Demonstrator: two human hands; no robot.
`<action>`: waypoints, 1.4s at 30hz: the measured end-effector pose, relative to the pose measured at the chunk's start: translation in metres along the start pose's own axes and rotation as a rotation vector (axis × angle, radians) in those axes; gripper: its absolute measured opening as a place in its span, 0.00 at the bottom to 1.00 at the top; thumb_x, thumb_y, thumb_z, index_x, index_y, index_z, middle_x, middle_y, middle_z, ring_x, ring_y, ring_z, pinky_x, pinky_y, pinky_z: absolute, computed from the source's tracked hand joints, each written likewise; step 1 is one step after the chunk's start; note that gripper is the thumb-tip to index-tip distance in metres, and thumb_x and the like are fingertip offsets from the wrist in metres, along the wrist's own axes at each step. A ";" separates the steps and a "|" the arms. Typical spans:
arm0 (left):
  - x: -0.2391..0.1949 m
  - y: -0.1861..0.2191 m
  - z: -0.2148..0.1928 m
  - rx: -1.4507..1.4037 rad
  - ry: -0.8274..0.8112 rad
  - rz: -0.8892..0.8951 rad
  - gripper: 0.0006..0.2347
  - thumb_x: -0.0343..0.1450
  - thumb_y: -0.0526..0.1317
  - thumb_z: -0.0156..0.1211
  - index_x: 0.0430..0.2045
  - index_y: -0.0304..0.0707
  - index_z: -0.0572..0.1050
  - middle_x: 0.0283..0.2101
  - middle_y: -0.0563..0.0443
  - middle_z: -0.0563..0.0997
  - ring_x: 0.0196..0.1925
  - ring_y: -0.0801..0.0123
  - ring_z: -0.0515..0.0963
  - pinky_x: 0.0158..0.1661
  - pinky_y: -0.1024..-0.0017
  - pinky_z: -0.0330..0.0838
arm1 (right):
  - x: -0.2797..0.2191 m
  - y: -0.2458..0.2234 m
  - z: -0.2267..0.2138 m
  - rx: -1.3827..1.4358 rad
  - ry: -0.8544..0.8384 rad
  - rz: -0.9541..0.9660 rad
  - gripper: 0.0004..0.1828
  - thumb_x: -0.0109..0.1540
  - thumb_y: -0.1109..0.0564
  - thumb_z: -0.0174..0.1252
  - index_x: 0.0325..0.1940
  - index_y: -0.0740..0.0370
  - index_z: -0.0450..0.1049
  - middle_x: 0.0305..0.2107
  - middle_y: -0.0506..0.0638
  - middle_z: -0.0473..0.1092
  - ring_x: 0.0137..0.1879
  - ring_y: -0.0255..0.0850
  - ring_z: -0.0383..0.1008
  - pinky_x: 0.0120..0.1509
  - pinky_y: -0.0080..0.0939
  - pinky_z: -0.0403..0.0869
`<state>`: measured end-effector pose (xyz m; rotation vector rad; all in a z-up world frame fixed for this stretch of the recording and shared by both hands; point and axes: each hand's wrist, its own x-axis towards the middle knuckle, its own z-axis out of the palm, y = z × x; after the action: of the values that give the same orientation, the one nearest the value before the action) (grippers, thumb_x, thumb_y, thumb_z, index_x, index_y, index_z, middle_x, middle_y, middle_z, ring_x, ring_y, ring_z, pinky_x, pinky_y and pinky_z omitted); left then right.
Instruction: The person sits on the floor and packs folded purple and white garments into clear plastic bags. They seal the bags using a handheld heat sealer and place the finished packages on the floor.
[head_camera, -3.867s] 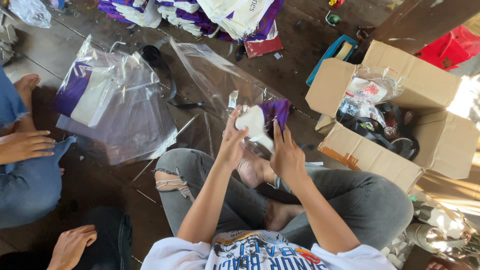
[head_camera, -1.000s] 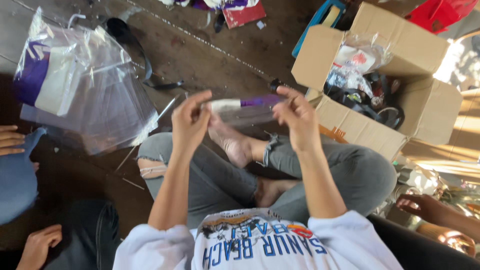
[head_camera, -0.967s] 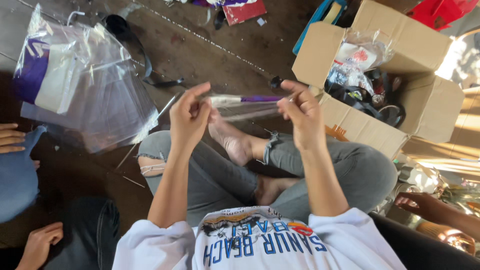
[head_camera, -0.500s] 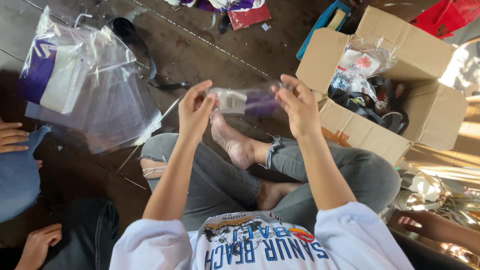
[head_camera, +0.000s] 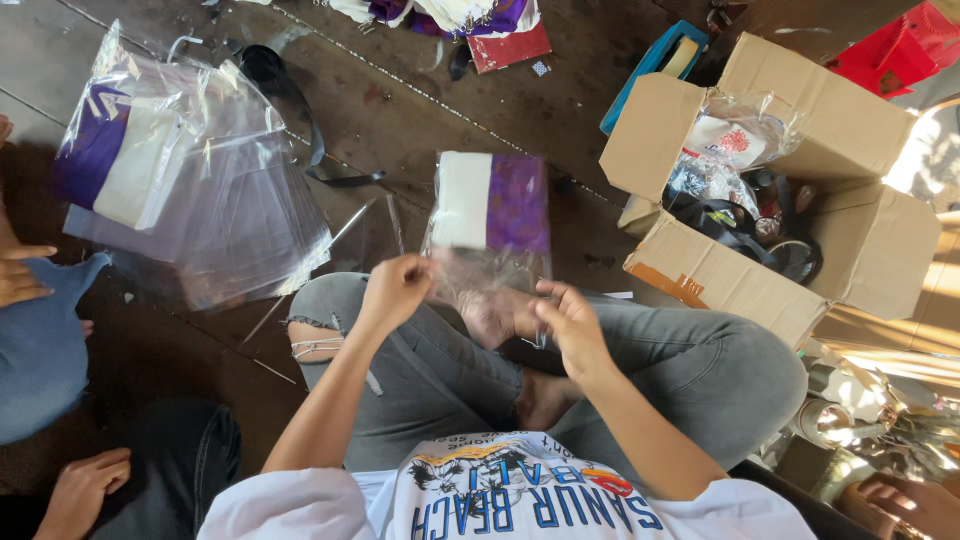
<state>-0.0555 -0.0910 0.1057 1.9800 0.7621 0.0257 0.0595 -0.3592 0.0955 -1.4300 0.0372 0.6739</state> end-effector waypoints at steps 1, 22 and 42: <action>-0.002 -0.012 0.003 0.120 -0.101 -0.046 0.09 0.69 0.40 0.61 0.39 0.44 0.85 0.36 0.43 0.85 0.41 0.49 0.86 0.42 0.56 0.80 | -0.003 0.016 -0.007 -0.170 -0.104 0.100 0.19 0.64 0.61 0.58 0.61 0.59 0.72 0.31 0.51 0.75 0.38 0.35 0.77 0.41 0.28 0.74; 0.025 0.008 -0.017 0.492 -0.001 0.044 0.17 0.69 0.53 0.60 0.49 0.51 0.77 0.37 0.48 0.84 0.44 0.50 0.84 0.43 0.53 0.79 | 0.082 0.050 0.095 -1.441 -0.647 0.075 0.43 0.67 0.30 0.36 0.82 0.27 0.25 0.80 0.46 0.36 0.82 0.57 0.43 0.76 0.80 0.46; 0.074 -0.017 0.019 0.181 -0.305 -0.288 0.45 0.67 0.62 0.58 0.77 0.55 0.41 0.58 0.26 0.76 0.61 0.36 0.77 0.57 0.42 0.70 | 0.151 0.077 0.022 -1.324 -0.164 0.289 0.52 0.58 0.24 0.58 0.80 0.40 0.48 0.69 0.67 0.55 0.68 0.65 0.68 0.70 0.61 0.69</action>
<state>0.0014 -0.0622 0.0604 1.9625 0.8616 -0.5202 0.1403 -0.2786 -0.0321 -2.6513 -0.4101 1.1376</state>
